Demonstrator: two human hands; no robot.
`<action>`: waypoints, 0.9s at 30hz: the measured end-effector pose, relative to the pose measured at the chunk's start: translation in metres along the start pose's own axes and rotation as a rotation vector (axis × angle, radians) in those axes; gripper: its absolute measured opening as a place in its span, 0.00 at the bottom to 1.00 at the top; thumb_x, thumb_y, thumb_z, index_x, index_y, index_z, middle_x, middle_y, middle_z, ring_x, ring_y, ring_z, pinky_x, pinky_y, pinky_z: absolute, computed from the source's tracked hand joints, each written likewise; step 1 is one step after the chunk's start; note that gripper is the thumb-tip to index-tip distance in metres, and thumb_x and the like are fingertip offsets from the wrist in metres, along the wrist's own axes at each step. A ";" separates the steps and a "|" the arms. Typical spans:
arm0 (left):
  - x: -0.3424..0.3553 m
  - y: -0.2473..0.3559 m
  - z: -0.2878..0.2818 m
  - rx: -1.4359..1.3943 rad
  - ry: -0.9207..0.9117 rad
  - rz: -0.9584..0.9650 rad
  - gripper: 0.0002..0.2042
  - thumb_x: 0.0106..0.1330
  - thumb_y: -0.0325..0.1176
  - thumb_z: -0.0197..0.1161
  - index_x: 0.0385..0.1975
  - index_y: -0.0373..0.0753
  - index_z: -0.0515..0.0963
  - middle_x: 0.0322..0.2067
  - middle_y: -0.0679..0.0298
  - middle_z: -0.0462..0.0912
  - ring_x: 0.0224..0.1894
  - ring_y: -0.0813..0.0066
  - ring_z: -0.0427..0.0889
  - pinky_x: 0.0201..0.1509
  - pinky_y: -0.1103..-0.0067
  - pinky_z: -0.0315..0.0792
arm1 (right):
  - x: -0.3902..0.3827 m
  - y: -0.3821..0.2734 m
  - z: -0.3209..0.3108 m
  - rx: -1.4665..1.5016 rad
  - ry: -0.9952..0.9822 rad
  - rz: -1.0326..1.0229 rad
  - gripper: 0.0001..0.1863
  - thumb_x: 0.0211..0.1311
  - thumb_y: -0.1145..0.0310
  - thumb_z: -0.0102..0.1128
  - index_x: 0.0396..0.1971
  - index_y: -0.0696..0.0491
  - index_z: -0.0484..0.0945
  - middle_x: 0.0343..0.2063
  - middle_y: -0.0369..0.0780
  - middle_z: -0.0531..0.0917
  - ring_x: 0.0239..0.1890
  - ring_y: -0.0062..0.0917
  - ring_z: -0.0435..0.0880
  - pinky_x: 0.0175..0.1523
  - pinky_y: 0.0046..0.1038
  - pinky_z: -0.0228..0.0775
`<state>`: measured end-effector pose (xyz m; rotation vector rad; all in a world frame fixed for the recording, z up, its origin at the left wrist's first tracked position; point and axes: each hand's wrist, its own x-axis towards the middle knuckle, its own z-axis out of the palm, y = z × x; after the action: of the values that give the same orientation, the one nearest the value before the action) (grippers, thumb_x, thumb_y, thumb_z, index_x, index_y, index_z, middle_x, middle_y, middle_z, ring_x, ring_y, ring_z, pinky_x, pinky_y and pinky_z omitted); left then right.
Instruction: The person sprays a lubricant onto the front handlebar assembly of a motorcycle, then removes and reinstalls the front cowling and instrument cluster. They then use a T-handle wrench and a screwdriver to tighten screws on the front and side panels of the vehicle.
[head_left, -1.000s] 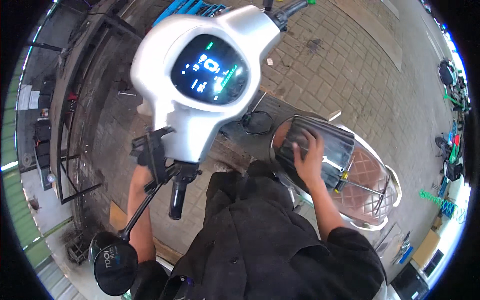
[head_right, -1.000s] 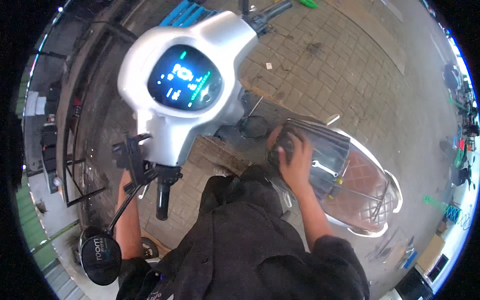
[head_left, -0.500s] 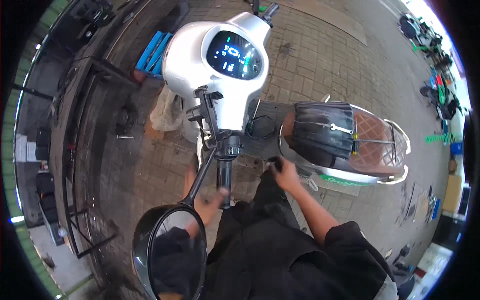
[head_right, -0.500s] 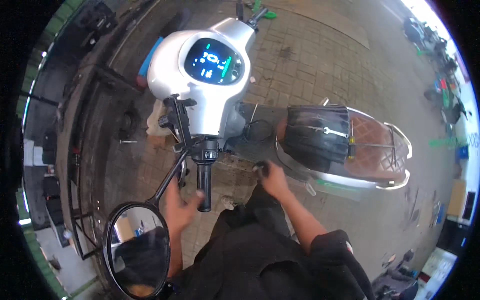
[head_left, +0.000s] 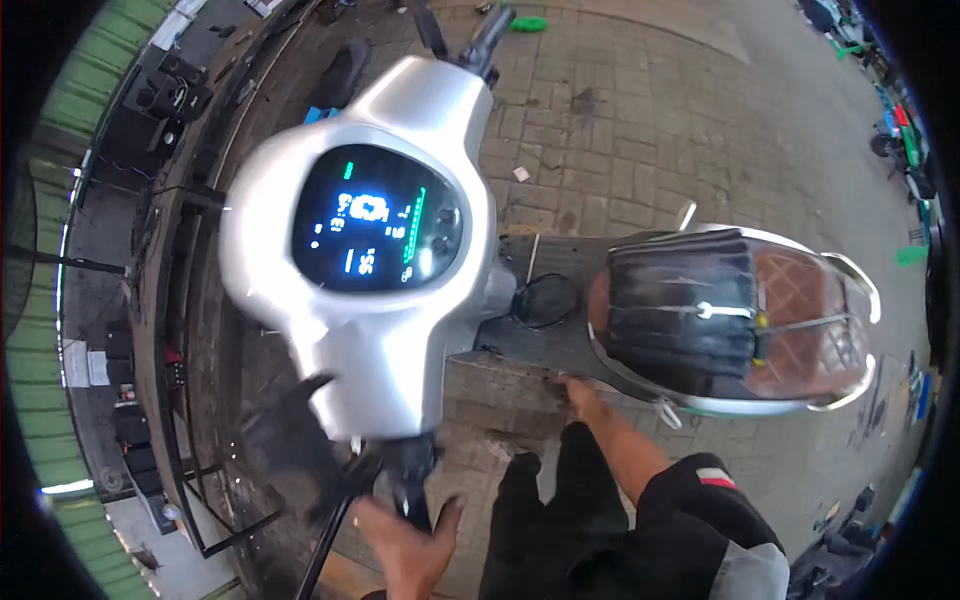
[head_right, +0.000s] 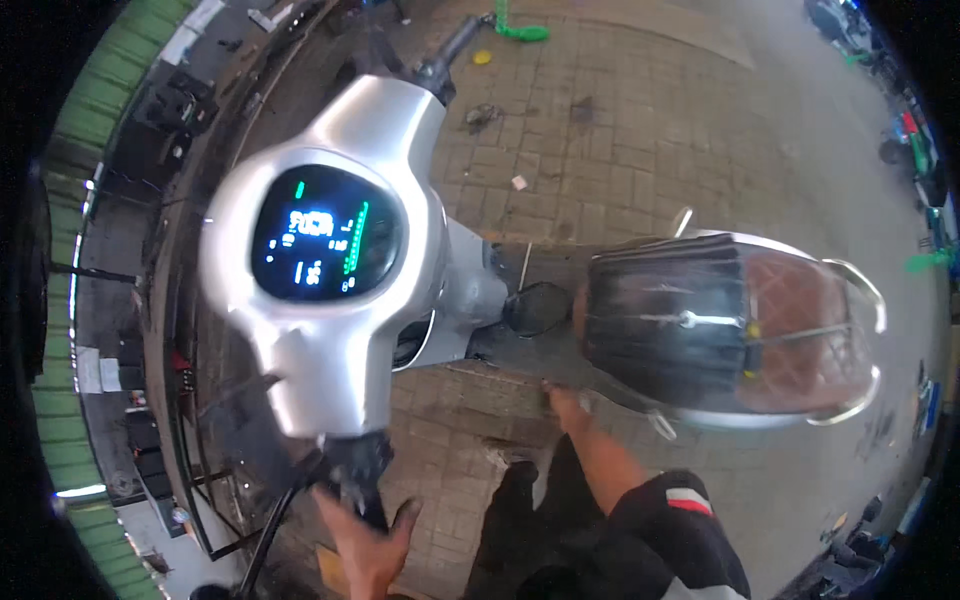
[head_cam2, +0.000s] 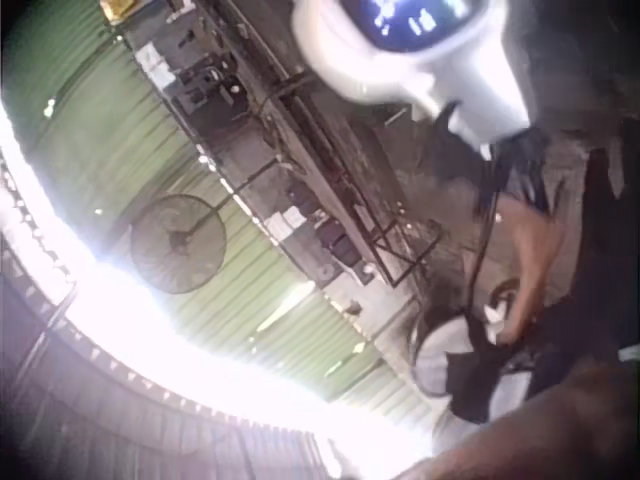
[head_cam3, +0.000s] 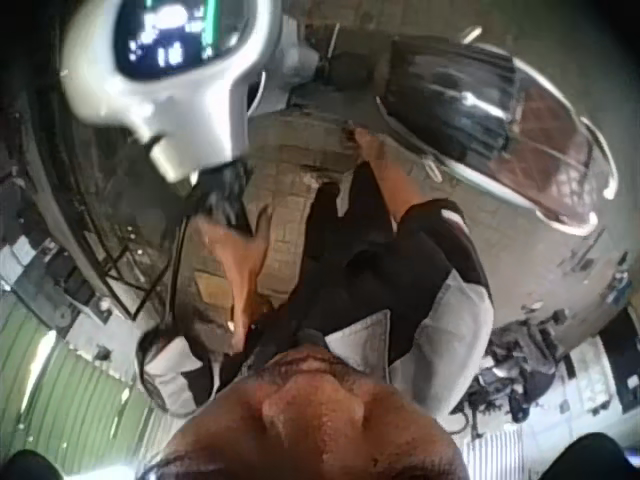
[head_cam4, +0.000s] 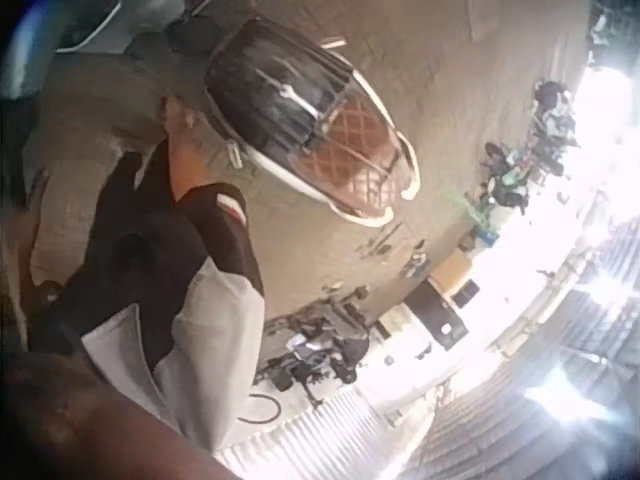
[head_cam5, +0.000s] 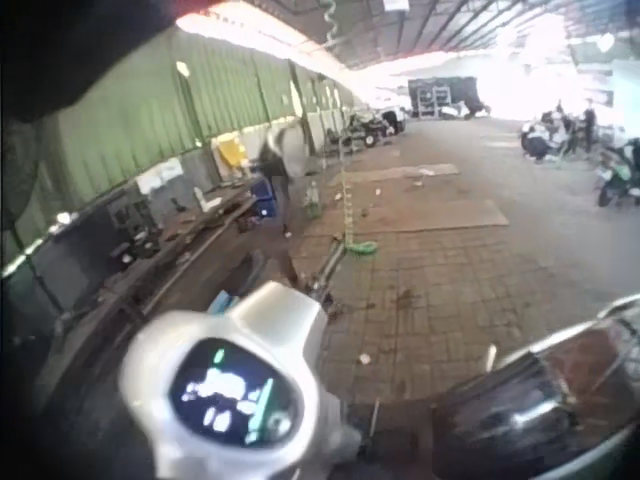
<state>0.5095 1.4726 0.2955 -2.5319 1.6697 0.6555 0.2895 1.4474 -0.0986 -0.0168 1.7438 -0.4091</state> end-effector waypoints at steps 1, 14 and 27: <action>0.002 0.009 -0.002 0.006 0.054 0.054 0.54 0.46 0.46 0.79 0.65 0.24 0.49 0.61 0.38 0.58 0.65 0.43 0.58 0.68 0.60 0.55 | 0.022 -0.013 0.005 0.017 0.009 0.047 0.36 0.63 0.48 0.59 0.63 0.56 0.65 0.61 0.49 0.70 0.62 0.42 0.68 0.63 0.47 0.61; -0.022 -0.015 0.009 -0.191 0.096 -0.324 0.33 0.45 0.27 0.79 0.53 0.29 0.71 0.44 0.55 0.78 0.48 0.68 0.74 0.51 0.78 0.70 | 0.289 -0.039 0.065 0.475 0.082 0.009 0.31 0.64 0.58 0.58 0.57 0.67 0.68 0.55 0.49 0.75 0.56 0.41 0.74 0.64 0.39 0.61; 0.009 -0.015 -0.004 -0.231 0.163 0.416 0.48 0.48 0.48 0.76 0.63 0.28 0.57 0.60 0.38 0.58 0.64 0.42 0.58 0.69 0.59 0.52 | -0.055 0.127 0.068 -0.311 -0.086 -0.337 0.30 0.56 0.65 0.67 0.57 0.63 0.70 0.56 0.48 0.75 0.59 0.37 0.73 0.61 0.37 0.66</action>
<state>0.5273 1.4704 0.2926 -2.4537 2.3403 0.7161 0.3929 1.5621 -0.0923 -0.5495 1.7060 -0.3712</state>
